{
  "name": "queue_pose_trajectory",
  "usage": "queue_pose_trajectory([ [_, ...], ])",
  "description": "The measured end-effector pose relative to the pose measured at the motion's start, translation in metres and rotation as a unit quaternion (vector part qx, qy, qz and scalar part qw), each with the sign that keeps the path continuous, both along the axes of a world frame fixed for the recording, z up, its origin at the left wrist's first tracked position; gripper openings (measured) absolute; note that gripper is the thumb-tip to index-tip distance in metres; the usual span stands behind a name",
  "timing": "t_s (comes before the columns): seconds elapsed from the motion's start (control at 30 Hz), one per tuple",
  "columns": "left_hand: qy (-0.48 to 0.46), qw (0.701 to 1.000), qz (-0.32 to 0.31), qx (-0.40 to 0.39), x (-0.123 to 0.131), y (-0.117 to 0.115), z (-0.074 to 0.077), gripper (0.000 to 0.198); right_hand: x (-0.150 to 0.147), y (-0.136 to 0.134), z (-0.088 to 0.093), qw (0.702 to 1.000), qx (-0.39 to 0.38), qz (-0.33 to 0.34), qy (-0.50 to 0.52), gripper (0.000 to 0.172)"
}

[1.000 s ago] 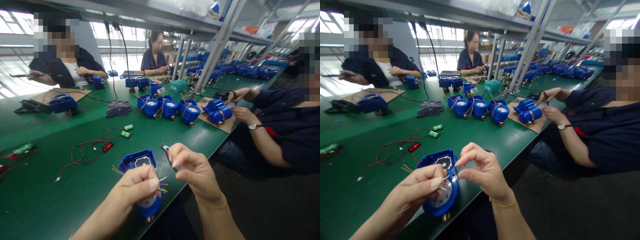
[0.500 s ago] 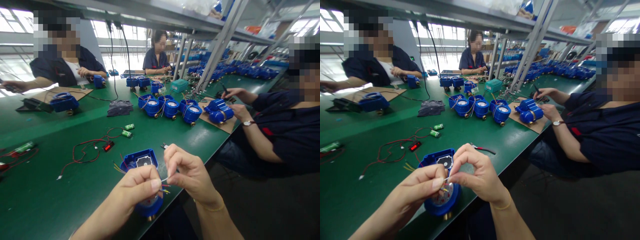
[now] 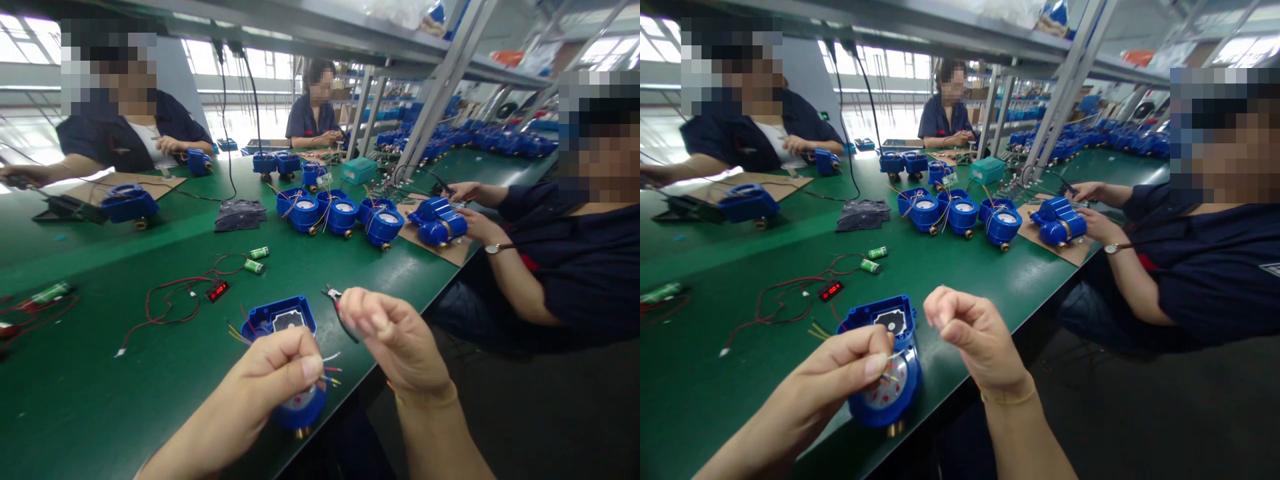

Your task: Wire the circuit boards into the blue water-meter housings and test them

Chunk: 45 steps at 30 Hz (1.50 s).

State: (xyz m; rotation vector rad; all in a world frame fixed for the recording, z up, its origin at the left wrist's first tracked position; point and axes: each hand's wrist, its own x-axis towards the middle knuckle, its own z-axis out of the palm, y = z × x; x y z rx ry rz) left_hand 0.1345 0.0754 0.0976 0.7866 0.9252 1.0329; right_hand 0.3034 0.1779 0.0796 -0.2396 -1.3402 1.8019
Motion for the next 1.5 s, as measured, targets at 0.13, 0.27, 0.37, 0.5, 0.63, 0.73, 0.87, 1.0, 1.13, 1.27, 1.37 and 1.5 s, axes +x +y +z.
queue_pose_trajectory([
  [0.13,-0.021,1.000,0.008,-0.012,0.002,0.001,0.000,0.032,0.003,0.002,-0.003,0.999,0.004,-0.043,-0.002,0.022],
  [0.27,-0.011,1.000,0.010,-0.010,0.001,0.002,-0.003,0.033,-0.001,-0.002,-0.004,0.998,0.037,-0.020,-0.046,0.016],
  [0.37,0.002,1.000,0.014,-0.002,0.000,0.002,-0.003,0.034,-0.005,-0.006,-0.004,0.997,0.049,-0.009,-0.058,0.015],
  [0.5,0.014,1.000,0.012,0.005,0.000,0.000,-0.002,0.034,-0.007,-0.008,-0.002,0.996,0.060,-0.008,-0.064,0.013],
  [0.63,0.015,1.000,0.008,0.004,0.001,0.000,-0.001,0.033,-0.007,-0.008,0.001,0.995,0.067,-0.016,-0.071,0.015],
  [0.73,0.016,1.000,0.003,0.006,0.001,0.000,-0.001,0.034,-0.007,-0.009,0.003,0.994,0.073,-0.013,-0.077,0.018],
  [0.87,0.030,0.999,-0.004,0.012,0.000,0.000,0.000,0.034,-0.008,-0.009,0.003,0.993,0.086,0.008,-0.078,0.018],
  [1.0,0.031,0.999,-0.007,0.013,0.000,0.000,0.001,0.032,-0.006,-0.004,-0.001,0.997,0.068,0.005,-0.025,0.027],
  [1.13,-0.004,1.000,0.004,-0.005,0.000,0.001,0.001,0.033,-0.003,0.002,-0.005,0.996,0.045,-0.074,0.011,0.032],
  [1.27,-0.016,1.000,0.005,-0.017,0.002,0.002,0.001,0.034,-0.006,-0.001,-0.008,0.997,0.044,-0.053,-0.043,0.024],
  [1.37,-0.016,1.000,0.009,-0.009,0.001,0.002,0.001,0.033,-0.009,-0.005,-0.008,0.996,0.065,-0.034,-0.050,0.017],
  [1.5,0.003,1.000,0.013,0.000,0.001,0.001,0.000,0.033,-0.010,-0.008,-0.006,0.993,0.094,-0.046,-0.063,0.013],
])
